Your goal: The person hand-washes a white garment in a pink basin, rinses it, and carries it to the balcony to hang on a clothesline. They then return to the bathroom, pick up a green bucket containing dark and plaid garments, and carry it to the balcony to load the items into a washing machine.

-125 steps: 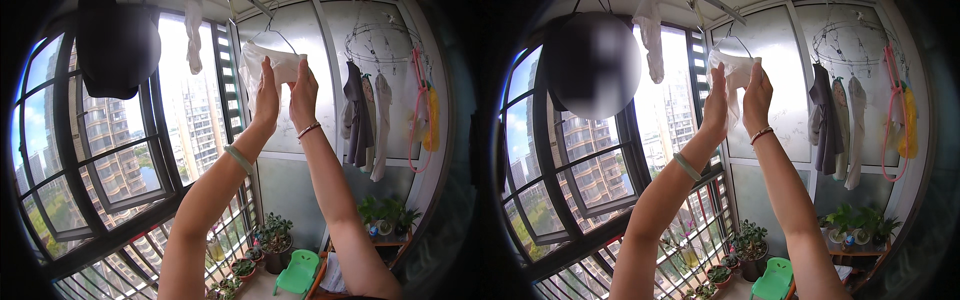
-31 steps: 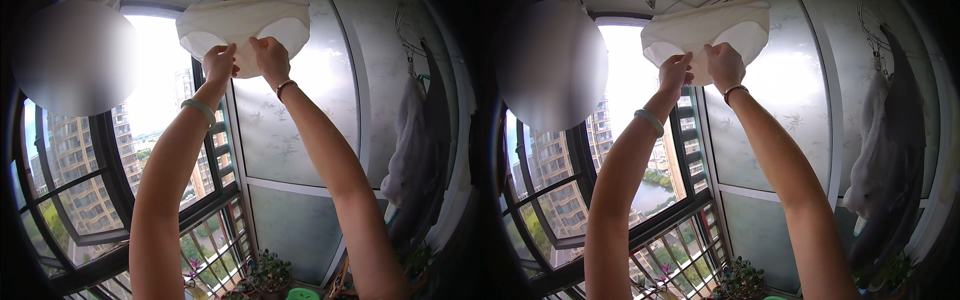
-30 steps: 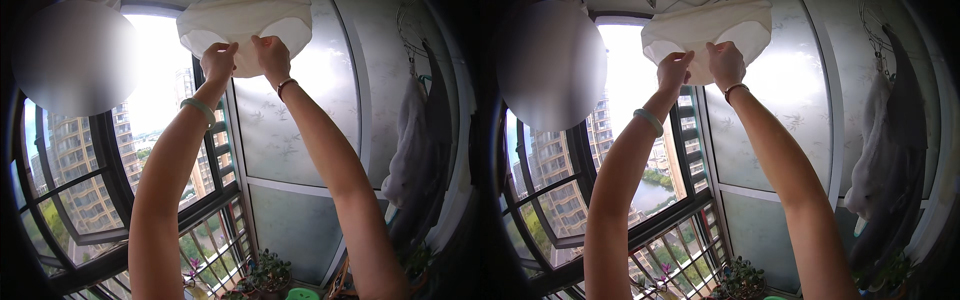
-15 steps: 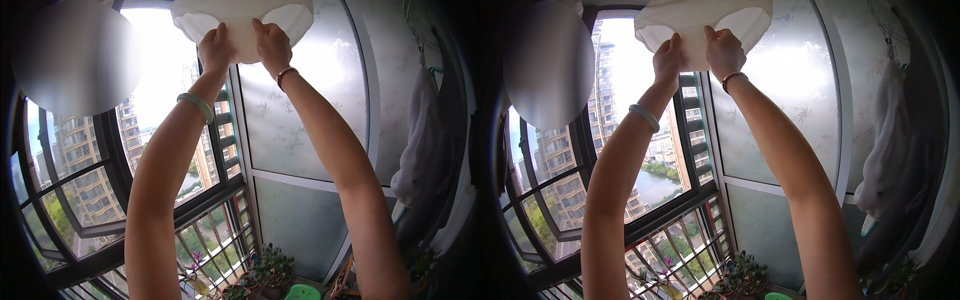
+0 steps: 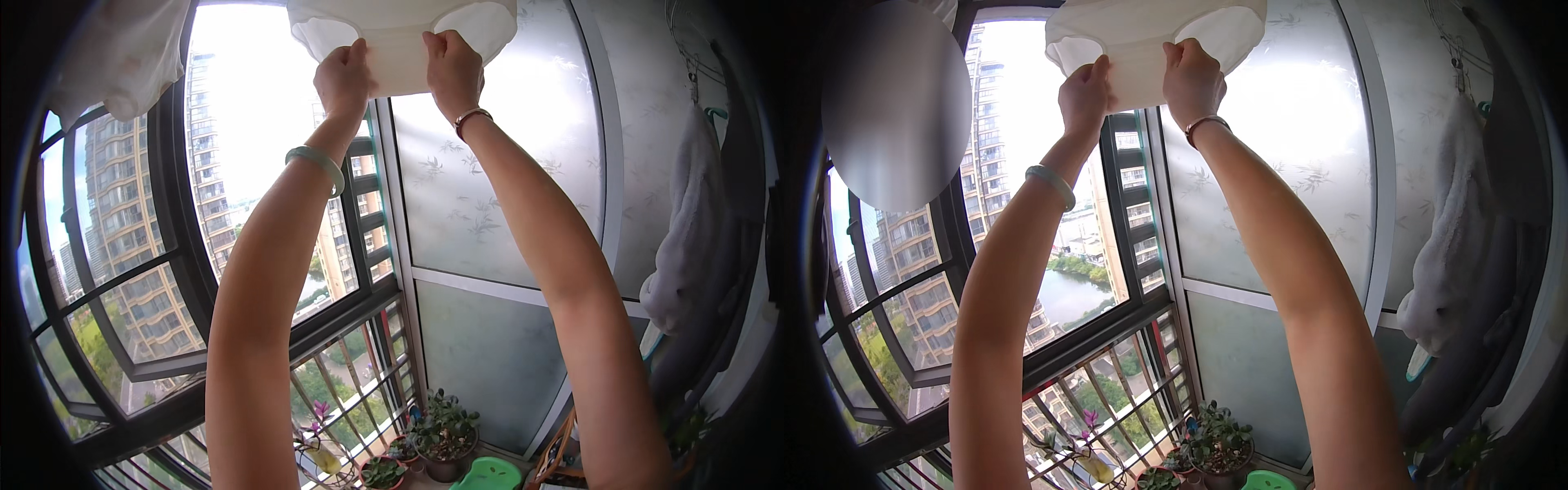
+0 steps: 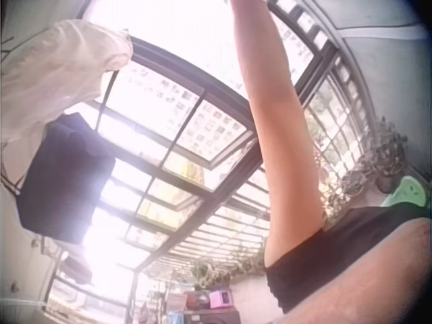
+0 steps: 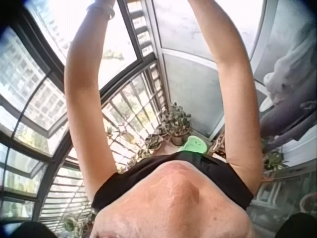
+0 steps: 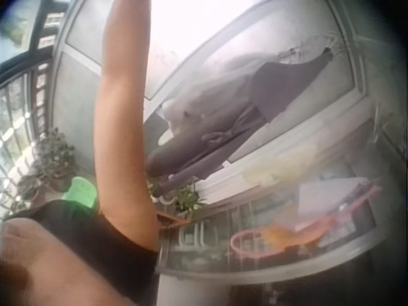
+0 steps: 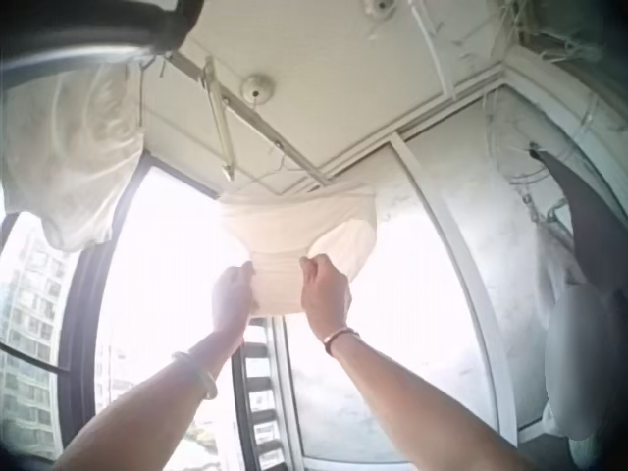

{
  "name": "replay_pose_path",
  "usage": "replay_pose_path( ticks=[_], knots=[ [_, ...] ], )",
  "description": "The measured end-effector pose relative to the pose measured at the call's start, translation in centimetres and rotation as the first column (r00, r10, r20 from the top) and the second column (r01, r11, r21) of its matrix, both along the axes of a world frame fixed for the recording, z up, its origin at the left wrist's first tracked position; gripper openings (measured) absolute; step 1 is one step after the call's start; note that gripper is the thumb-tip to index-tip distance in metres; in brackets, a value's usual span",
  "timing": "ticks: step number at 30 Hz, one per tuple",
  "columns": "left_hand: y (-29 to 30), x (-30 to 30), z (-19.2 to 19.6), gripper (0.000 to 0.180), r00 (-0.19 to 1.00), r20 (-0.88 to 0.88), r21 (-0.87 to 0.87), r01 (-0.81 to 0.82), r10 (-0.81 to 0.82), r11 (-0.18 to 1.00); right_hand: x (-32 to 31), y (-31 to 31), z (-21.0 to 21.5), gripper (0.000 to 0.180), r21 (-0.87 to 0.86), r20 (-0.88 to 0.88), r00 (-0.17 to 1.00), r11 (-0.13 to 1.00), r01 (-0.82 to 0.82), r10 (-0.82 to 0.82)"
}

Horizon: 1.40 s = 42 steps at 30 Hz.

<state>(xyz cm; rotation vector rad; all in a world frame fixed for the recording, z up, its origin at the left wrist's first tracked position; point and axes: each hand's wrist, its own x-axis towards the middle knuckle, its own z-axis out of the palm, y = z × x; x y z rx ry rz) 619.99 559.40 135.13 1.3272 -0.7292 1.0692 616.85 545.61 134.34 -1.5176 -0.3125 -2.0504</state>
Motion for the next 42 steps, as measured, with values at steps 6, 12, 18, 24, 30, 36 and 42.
replay_pose_path(
  ticks=[6,12,18,24,30,36,42],
  knots=[
    [1.5,-0.5,0.0,0.062,0.994,0.108,0.126,-0.018,0.004,0.992,-1.0,-0.8,-0.3,0.041,-0.064,0.003,0.999,0.997,-0.053,0.053],
    [4.4,-3.2,-4.4,0.067,0.942,0.160,0.104,0.281,-0.295,0.954,-3.6,0.0,-3.0,0.040,-0.107,0.281,0.953,0.983,0.147,-0.112],
    [6.9,-10.8,-16.1,0.071,0.668,-0.008,-0.121,0.738,-0.744,0.664,-10.6,5.2,-14.8,0.076,0.065,-0.078,0.569,0.574,-0.816,0.818],
    [10.2,-16.0,-28.6,0.070,0.116,0.021,-0.401,0.911,-0.993,0.097,-18.1,13.8,-26.7,0.081,0.167,0.111,0.009,-0.010,-0.986,0.994],
    [15.1,-22.6,-38.6,0.062,-0.191,0.048,-0.676,0.716,-0.980,-0.172,-26.4,20.9,-36.2,0.076,0.267,0.339,0.024,-0.072,-0.961,0.940],
    [18.9,-31.1,-44.3,0.060,-0.346,-0.025,-0.781,0.593,-0.938,-0.198,-35.6,25.0,-43.7,0.075,0.434,0.456,0.192,-0.029,-0.900,0.869],
    [16.2,-41.5,-46.2,0.063,-0.640,-0.070,-0.798,0.497,-0.765,-0.342,-48.1,25.5,-45.7,0.075,0.466,0.513,0.404,0.149,-0.872,0.757]
  ],
)
